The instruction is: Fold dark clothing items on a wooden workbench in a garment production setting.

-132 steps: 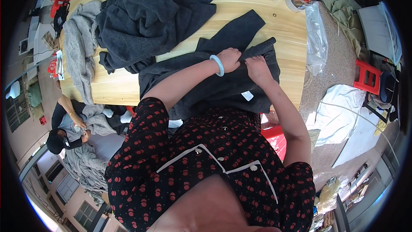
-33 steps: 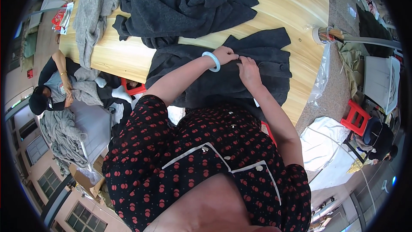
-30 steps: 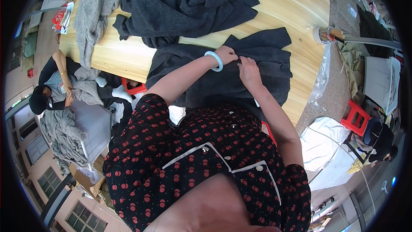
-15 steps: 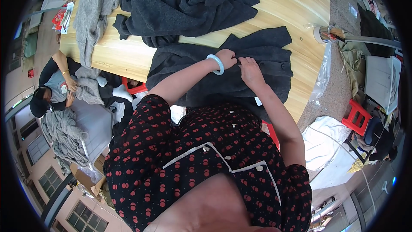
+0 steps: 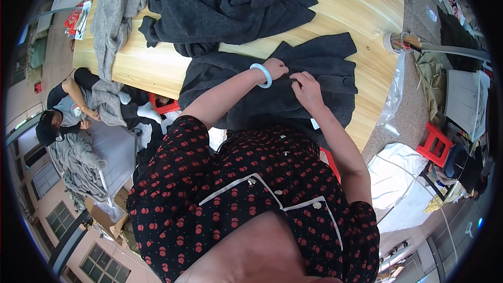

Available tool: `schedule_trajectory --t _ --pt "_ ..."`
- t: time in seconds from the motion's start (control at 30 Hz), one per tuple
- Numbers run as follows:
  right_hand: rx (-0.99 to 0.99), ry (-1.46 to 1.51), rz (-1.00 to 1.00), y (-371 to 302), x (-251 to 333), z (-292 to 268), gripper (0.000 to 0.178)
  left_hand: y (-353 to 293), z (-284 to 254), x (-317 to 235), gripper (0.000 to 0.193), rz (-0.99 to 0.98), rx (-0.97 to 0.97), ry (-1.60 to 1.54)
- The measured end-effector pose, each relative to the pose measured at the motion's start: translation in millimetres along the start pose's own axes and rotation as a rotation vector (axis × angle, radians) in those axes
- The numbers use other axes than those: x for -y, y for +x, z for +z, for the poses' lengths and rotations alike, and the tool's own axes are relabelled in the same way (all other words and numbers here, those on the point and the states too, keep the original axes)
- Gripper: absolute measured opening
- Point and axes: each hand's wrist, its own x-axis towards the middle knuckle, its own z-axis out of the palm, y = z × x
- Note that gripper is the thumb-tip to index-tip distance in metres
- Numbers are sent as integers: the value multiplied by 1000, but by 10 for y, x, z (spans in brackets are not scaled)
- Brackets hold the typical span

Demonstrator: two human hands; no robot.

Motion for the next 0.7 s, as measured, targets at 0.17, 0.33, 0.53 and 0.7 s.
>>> schedule_trajectory --t 0.17,0.33,0.53,0.7 --pt "64 32 112 27 71 -64 12 -14 -19 -12 27 -1 3 -25" --pt "26 115 223 18 -15 30 14 -31 -37 -52 27 24 0 -26" --pt "-45 71 210 34 -26 72 20 -51 -57 -73 27 -11 48 -35" --pt "9 -207 -28 23 -50 54 24 -60 -7 -77 26 149 11 280"
